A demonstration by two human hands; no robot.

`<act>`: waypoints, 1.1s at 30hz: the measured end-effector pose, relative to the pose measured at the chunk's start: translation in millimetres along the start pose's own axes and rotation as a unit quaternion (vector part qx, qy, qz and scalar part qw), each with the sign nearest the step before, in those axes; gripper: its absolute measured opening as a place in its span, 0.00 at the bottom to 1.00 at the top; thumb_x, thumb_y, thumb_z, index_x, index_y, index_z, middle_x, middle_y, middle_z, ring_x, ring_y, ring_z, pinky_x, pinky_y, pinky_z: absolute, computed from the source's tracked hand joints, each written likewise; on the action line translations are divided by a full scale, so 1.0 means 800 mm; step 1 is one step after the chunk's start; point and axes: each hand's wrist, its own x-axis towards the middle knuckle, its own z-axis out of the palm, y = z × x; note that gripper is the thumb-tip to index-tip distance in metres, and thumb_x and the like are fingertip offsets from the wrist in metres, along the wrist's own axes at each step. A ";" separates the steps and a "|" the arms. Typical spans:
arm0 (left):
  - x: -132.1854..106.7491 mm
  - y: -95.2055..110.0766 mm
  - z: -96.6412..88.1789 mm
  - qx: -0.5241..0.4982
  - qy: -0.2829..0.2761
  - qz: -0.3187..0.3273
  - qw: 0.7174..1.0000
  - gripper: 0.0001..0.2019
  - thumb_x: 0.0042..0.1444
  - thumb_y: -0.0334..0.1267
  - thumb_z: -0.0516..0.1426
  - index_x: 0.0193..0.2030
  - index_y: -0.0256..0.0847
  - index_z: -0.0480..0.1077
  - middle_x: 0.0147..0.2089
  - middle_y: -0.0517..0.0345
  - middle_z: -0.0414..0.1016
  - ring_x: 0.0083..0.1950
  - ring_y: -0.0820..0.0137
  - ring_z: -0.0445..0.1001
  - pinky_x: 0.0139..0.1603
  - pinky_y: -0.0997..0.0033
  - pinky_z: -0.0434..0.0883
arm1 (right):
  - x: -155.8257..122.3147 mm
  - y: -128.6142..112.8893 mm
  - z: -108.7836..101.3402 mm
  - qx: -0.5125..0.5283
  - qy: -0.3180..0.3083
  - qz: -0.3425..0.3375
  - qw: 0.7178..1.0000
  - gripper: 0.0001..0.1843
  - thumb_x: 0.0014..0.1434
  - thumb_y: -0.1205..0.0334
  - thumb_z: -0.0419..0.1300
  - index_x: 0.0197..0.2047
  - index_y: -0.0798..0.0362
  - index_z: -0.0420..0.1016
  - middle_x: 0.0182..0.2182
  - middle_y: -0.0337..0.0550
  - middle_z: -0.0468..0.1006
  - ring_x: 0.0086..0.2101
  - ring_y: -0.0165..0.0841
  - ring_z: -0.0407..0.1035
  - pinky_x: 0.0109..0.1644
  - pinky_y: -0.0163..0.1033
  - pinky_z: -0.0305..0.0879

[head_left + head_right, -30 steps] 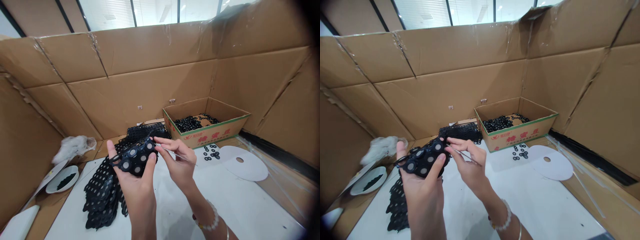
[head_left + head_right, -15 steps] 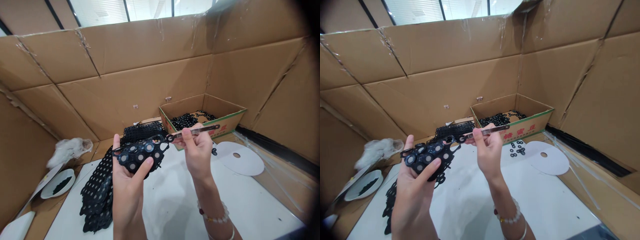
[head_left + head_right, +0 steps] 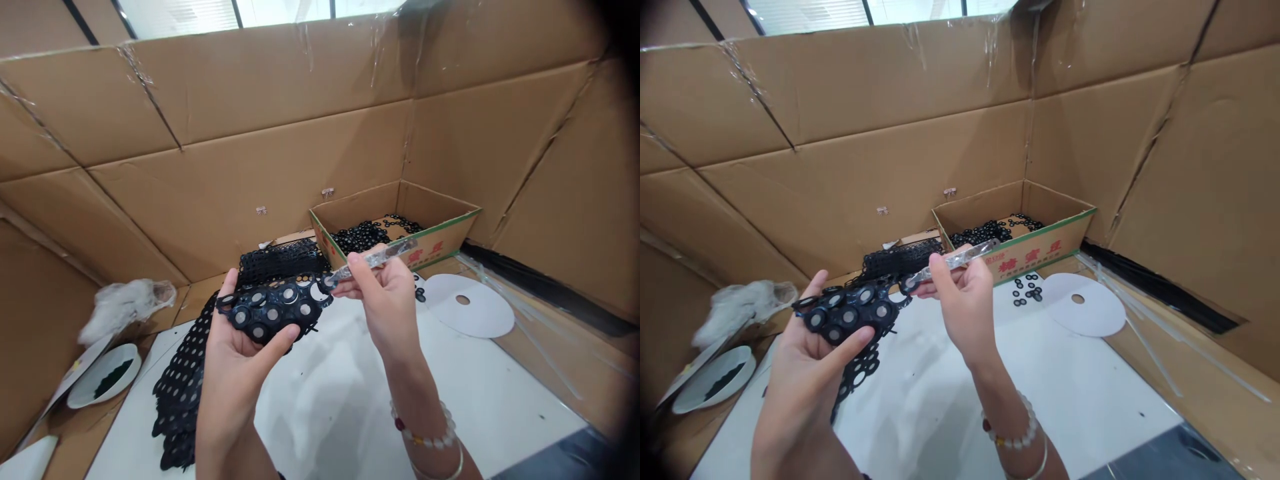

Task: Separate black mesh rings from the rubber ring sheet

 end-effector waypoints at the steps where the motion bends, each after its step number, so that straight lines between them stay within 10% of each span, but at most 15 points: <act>1: 0.000 0.000 0.000 0.001 0.003 0.002 1.000 0.53 0.34 0.31 0.75 0.69 0.51 0.60 0.50 0.50 0.81 0.50 0.51 0.80 0.44 0.60 0.81 | 0.001 0.001 -0.001 -0.007 -0.010 -0.002 1.000 0.14 0.56 0.55 0.65 0.29 0.52 0.66 0.19 0.35 0.78 0.17 0.29 0.74 0.23 0.31 0.76; 6: 0.001 -0.001 0.002 -0.007 0.053 0.007 0.999 0.49 0.37 0.33 0.74 0.68 0.50 0.61 0.53 0.49 0.79 0.55 0.55 0.78 0.50 0.63 0.79 | -0.004 -0.003 -0.001 -0.099 -0.065 -0.082 0.990 0.09 0.58 0.61 0.65 0.28 0.54 0.75 0.30 0.42 0.81 0.33 0.30 0.77 0.36 0.34 0.76; 13: 0.000 0.005 0.007 -0.078 0.113 0.050 0.989 0.45 0.40 0.29 0.72 0.66 0.45 0.61 0.44 0.59 0.81 0.43 0.71 0.81 0.43 0.80 0.77 | -0.033 -0.021 0.005 -0.133 -0.049 -0.275 0.951 0.07 0.57 0.72 0.66 0.31 0.51 0.75 0.24 0.34 0.73 0.27 0.26 0.68 0.31 0.33 0.67; 21: -0.005 0.012 0.003 -0.101 0.145 0.046 0.983 0.45 0.39 0.29 0.73 0.65 0.46 0.62 0.36 0.66 0.80 0.35 0.75 0.79 0.37 0.82 0.74 | -0.053 -0.018 0.017 -0.160 -0.219 -0.308 0.912 0.04 0.58 0.71 0.65 0.36 0.54 0.75 0.31 0.42 0.81 0.32 0.29 0.75 0.38 0.35 0.75; 33: -0.010 0.014 0.000 -0.110 0.163 0.071 0.978 0.44 0.41 0.29 0.72 0.66 0.52 0.63 0.39 0.64 0.79 0.39 0.75 0.78 0.41 0.80 0.74 | -0.055 0.000 0.027 -0.195 -0.209 -0.401 0.870 0.05 0.60 0.71 0.62 0.38 0.53 0.73 0.31 0.43 0.78 0.30 0.29 0.71 0.33 0.36 0.73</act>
